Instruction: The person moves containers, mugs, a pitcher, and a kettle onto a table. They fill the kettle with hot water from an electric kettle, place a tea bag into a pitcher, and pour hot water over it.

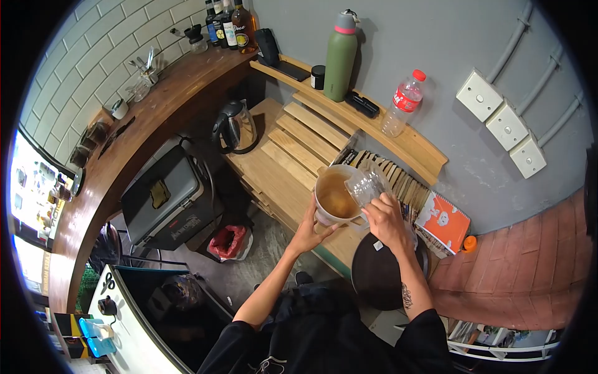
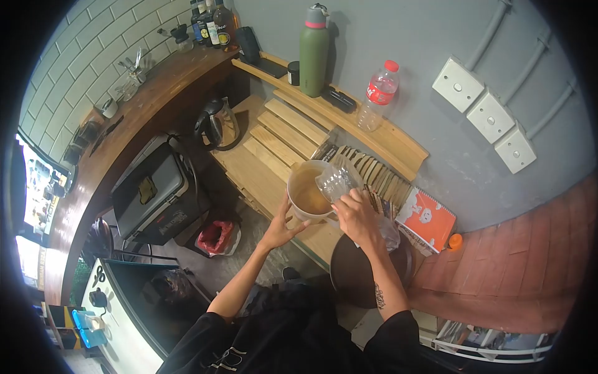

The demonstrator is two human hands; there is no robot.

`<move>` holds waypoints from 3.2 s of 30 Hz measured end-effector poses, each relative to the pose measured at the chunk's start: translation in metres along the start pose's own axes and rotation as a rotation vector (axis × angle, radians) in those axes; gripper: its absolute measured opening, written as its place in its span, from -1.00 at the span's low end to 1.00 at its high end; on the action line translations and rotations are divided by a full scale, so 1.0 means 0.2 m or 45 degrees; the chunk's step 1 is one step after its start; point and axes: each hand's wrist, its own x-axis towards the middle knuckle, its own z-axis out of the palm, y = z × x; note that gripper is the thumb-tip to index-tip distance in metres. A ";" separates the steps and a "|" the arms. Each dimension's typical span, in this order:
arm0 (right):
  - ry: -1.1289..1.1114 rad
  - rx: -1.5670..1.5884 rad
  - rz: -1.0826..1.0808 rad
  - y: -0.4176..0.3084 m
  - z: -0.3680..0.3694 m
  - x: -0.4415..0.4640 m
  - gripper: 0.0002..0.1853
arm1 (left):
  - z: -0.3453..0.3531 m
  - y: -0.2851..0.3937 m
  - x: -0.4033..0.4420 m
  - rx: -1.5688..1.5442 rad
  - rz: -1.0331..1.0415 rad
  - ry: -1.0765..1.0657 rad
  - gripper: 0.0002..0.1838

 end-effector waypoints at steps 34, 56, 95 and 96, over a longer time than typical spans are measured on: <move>-0.781 2.169 0.320 -1.98 1.02 0.60 -0.64 | -1.11 0.06 -1.96 -0.474 -0.051 1.396 -0.73; -1.775 2.132 -0.510 -3.88 1.68 -0.15 -0.48 | -1.31 -0.02 -3.24 -0.591 0.056 2.407 -0.46; -0.993 0.740 -1.312 -4.53 1.87 0.89 -0.50 | -1.64 -0.08 -3.18 -0.100 -0.282 2.812 0.16; -0.977 0.770 -1.311 -4.52 1.87 0.88 -0.46 | -1.65 -0.09 -3.19 -0.092 -0.274 2.804 0.16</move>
